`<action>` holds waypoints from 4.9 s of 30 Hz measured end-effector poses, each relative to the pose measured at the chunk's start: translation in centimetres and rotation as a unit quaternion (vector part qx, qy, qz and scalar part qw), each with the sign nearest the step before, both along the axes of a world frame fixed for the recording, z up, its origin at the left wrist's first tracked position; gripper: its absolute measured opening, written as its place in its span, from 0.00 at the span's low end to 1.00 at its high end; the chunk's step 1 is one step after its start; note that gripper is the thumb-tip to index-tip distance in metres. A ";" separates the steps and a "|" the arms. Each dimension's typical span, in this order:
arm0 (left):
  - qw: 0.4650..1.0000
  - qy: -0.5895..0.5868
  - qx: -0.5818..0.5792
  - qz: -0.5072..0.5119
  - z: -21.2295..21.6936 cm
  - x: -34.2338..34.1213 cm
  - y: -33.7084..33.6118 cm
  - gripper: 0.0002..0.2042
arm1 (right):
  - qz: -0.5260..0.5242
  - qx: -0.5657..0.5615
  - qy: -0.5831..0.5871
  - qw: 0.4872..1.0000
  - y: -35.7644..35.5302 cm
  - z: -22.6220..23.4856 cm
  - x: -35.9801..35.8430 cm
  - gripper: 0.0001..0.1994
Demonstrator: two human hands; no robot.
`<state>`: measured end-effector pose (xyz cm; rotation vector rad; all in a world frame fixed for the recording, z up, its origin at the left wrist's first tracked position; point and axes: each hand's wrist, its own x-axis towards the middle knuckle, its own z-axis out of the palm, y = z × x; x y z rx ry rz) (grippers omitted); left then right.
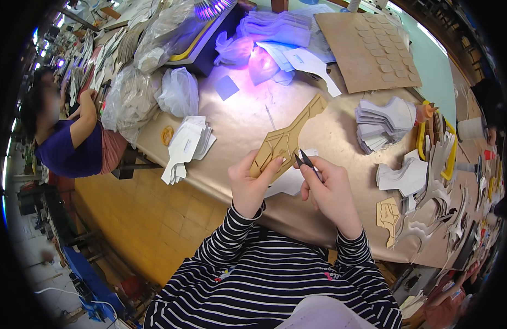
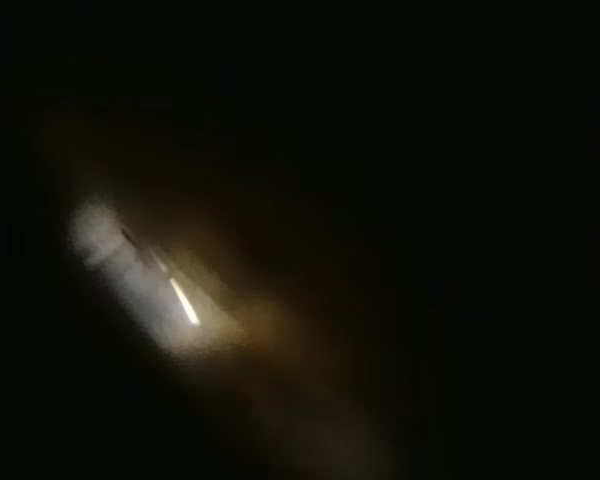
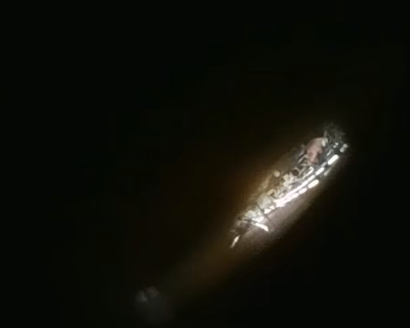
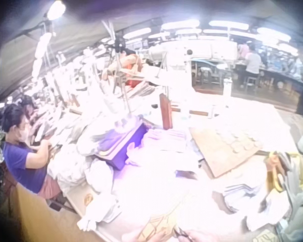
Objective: The person walks to a workstation and adjusts a flexible lamp. They then gather and stack white fabric pieces, place a cardboard pattern on top, and use a purple marker to trace the pattern outline onto the fabric.
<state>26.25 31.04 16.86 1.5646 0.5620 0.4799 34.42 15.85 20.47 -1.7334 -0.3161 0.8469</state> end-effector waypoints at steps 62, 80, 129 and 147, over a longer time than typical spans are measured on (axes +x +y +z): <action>0.970 -0.191 -0.090 0.123 -3.4 -0.8 -2.8 0.08 | -0.046 0.058 0.125 0.989 2.2 -1.7 -1.9 0.11; 0.932 -0.069 -0.354 -0.025 -1.1 2.6 0.8 0.21 | -0.249 0.135 0.102 0.954 -5.2 -3.6 -0.2 0.22; 0.838 0.100 0.462 -0.271 -8.9 11.0 4.3 0.30 | -0.032 -0.001 -0.373 0.927 -2.3 -12.4 7.5 0.14; 0.836 0.093 0.467 -0.273 -8.9 11.0 4.3 0.30 | -0.045 0.008 -0.364 0.930 -2.0 -11.9 8.2 0.11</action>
